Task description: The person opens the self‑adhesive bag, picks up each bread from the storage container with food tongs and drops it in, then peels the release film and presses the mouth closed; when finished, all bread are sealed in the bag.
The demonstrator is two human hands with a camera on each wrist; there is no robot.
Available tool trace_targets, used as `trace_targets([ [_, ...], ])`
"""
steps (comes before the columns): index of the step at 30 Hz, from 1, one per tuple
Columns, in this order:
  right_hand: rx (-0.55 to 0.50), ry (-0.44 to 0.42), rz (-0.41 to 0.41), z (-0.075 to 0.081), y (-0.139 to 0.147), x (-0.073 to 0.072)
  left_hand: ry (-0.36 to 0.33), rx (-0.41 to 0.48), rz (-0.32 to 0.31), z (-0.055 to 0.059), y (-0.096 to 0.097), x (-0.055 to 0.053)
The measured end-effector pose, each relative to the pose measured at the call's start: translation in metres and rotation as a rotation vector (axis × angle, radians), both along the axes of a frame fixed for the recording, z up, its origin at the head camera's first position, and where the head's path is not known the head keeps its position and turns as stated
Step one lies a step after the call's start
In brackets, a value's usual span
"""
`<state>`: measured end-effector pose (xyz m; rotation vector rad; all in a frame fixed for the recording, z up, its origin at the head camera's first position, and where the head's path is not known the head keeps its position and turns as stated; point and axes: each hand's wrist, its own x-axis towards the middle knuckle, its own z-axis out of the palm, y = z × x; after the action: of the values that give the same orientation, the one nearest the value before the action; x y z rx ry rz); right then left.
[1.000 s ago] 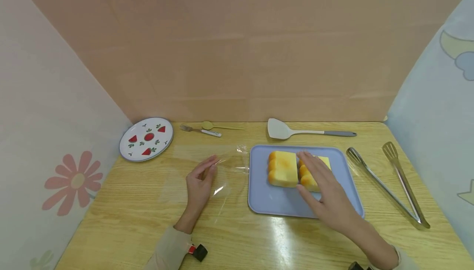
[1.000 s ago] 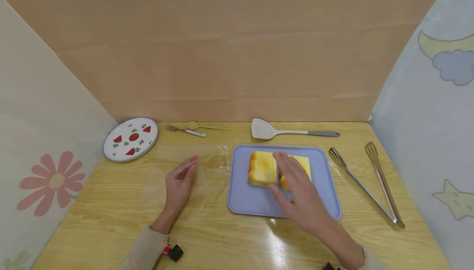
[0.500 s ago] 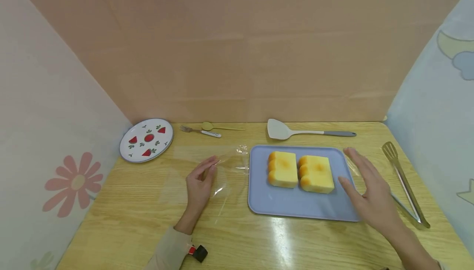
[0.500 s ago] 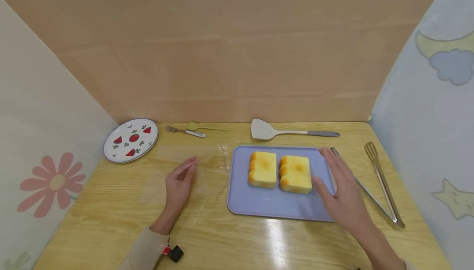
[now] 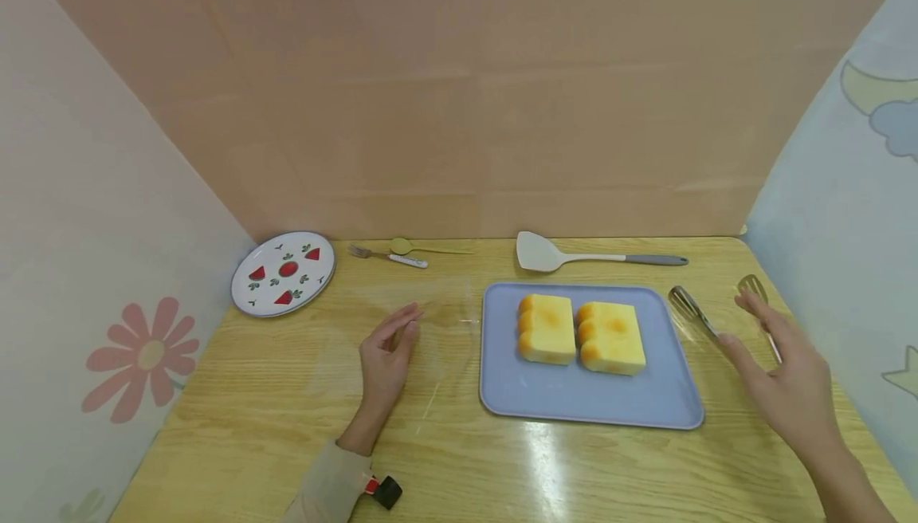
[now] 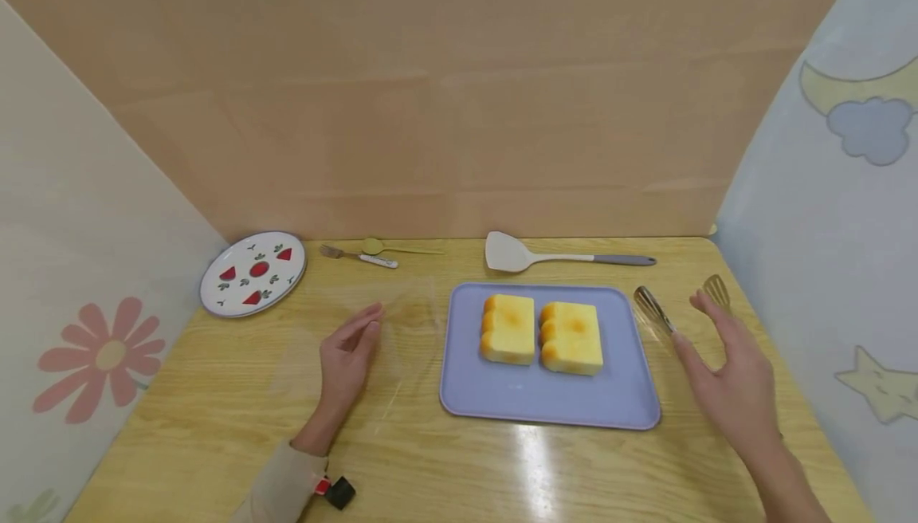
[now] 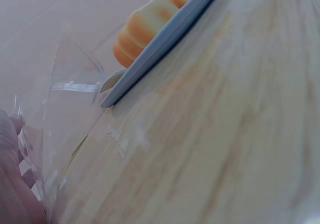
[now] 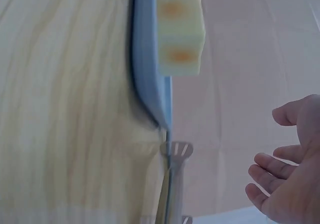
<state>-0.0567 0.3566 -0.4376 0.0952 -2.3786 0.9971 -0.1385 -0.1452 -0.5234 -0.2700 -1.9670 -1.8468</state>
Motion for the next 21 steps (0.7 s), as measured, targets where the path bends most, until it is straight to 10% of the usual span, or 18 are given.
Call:
trace_targets([
  [8, 0.073, -0.161, -0.195, -0.016, 0.028, 0.001, 0.0, 0.01, -0.001, -0.001, 0.001, 0.0],
  [21, 0.145, -0.415, -0.211, -0.04, 0.061, -0.002, -0.01, -0.001, 0.009, 0.0, 0.001, 0.0],
])
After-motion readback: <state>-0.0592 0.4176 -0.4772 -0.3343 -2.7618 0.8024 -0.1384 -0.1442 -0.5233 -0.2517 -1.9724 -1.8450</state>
